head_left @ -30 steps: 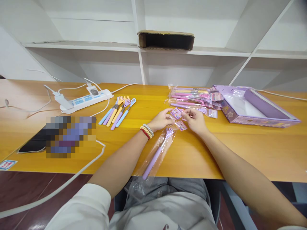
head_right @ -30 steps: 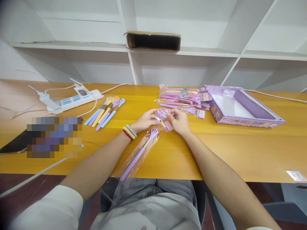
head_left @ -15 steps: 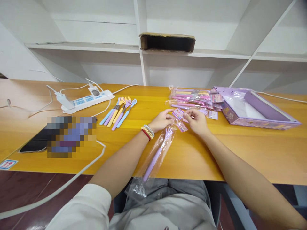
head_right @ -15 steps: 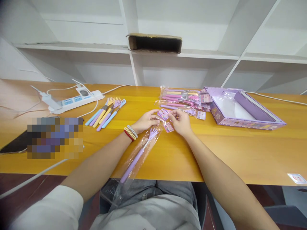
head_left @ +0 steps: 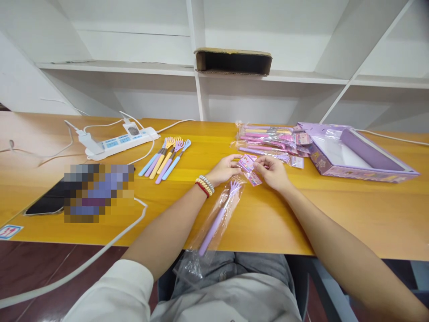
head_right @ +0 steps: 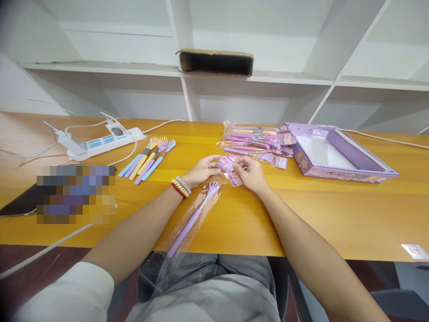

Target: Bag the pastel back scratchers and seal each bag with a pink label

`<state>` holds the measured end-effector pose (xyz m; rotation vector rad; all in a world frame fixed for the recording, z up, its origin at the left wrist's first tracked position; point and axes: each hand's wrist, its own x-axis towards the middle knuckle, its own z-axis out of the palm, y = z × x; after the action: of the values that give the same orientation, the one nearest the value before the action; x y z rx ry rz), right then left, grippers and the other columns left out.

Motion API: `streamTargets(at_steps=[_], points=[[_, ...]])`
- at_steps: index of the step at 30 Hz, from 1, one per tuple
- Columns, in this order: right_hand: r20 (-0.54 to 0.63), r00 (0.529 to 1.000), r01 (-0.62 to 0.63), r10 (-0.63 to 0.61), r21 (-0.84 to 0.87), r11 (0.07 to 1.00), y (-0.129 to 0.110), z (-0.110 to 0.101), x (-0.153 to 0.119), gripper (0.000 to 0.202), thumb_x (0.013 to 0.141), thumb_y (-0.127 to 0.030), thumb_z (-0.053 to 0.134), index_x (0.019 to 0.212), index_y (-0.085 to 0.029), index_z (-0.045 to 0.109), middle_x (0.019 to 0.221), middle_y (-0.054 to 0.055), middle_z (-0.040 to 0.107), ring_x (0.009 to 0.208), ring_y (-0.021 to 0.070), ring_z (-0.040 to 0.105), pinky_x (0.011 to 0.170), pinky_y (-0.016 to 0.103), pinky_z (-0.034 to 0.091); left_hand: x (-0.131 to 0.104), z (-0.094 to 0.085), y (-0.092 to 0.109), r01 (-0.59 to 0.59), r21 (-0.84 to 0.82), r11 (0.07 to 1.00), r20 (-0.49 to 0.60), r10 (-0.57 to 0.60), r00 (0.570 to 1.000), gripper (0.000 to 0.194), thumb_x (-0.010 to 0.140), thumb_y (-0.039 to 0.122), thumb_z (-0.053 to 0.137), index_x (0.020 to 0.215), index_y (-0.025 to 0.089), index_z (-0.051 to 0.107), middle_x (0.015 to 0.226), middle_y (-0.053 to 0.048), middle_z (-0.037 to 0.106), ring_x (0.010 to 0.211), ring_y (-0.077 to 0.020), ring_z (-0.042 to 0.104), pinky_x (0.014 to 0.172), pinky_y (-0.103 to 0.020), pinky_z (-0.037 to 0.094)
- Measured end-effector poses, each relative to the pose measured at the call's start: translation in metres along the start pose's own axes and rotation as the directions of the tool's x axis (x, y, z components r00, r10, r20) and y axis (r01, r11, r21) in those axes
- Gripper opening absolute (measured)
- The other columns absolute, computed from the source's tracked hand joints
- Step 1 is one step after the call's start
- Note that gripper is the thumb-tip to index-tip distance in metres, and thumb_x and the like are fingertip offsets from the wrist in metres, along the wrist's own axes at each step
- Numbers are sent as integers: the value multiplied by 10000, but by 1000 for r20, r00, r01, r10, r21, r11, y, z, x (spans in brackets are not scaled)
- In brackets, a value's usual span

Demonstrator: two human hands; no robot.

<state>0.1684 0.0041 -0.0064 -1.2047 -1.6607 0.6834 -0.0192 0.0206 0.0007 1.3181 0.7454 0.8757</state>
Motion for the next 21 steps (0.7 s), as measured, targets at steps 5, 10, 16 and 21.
streamTargets(at_steps=[5, 10, 16, 21], points=[[2, 1000, 18, -18, 6, 1000, -1, -2, 0, 194, 736, -358, 578, 764, -166, 596, 578, -14, 526, 517, 103, 454, 507, 244, 377, -1, -1, 1, 2, 5, 1000, -5, -2, 1000, 523, 663, 25, 601, 1157, 131, 467, 768, -37, 669, 703, -116, 618, 741, -279, 442], [-8, 999, 48, -49, -17, 999, 0, -1, 0, 205, 736, -365, 575, 767, -166, 612, 591, -5, 541, 534, 108, 464, 521, 248, 392, -1, -1, 0, 4, 1, 1000, -10, -4, 1000, 513, 678, 28, 590, 1165, 127, 459, 743, -33, 668, 701, -121, 625, 726, -271, 445], [5, 998, 61, -61, -32, 998, -1, 0, -1, 198, 737, -344, 574, 792, -161, 626, 595, -3, 540, 534, 109, 464, 515, 247, 391, 0, -1, -1, 10, -11, 1000, 2, -10, 1000, 505, 680, 17, 576, 1159, 127, 460, 793, -49, 672, 721, -121, 627, 743, -276, 444], [42, 997, 64, -61, -69, 996, -1, 0, -2, 204, 743, -336, 562, 817, -161, 636, 602, 1, 558, 524, 109, 471, 518, 250, 395, 0, -2, -2, 3, -26, 1000, 21, -2, 1000, 500, 682, 27, 583, 1156, 126, 454, 798, -49, 673, 711, -124, 623, 731, -277, 446]])
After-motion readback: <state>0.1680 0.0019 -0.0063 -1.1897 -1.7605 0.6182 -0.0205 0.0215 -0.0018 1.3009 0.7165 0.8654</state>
